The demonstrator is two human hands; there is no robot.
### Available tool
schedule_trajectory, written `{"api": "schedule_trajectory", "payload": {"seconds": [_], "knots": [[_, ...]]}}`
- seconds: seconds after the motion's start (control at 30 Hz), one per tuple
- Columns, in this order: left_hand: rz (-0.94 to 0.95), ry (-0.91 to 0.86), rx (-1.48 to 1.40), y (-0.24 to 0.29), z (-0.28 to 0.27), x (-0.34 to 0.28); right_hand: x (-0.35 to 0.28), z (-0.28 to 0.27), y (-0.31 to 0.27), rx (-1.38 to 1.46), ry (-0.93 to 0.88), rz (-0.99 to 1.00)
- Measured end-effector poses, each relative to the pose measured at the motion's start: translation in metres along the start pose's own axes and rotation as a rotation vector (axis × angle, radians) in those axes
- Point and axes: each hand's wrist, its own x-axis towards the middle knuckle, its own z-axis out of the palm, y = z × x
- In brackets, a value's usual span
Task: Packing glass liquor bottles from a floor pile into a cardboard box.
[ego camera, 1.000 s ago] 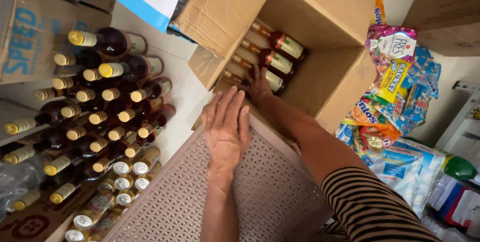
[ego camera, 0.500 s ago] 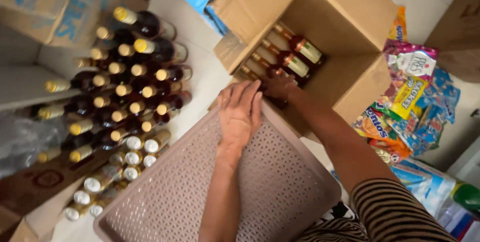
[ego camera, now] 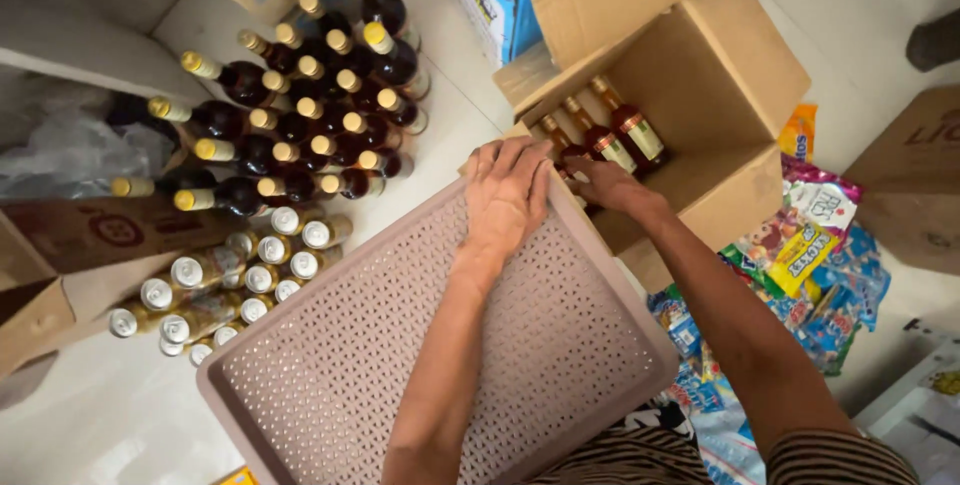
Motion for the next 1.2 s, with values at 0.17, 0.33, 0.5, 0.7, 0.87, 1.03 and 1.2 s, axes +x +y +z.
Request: {"api": "schedule_trajectory", "payload": {"seconds": [0.17,0.33,0.5,0.7,0.87,1.03,1.2], "knots": [[0.010,0.028,-0.052,0.000,0.000,-0.003,-0.032,-0.014,-0.017,0.076,0.088,0.062],[0.031,0.039,-0.041,-0.001,0.012,-0.002,0.011,0.052,0.048,0.097,0.117,0.034],[0.028,0.054,-0.053,0.002,0.006,0.000,-0.002,0.042,0.021,0.100,0.186,-0.131],[-0.003,0.011,-0.030,0.004,0.002,0.003,0.019,0.041,-0.006,0.039,0.169,-0.166],[0.016,-0.001,-0.032,0.004,0.001,0.008,0.062,0.039,0.016,-0.045,0.036,0.039],[-0.003,-0.055,-0.043,0.009,-0.011,0.015,0.068,0.027,0.014,-0.104,-0.102,0.234],[-0.013,-0.084,-0.018,0.006,-0.008,0.018,0.094,0.084,0.051,-0.109,-0.160,0.458]]}}
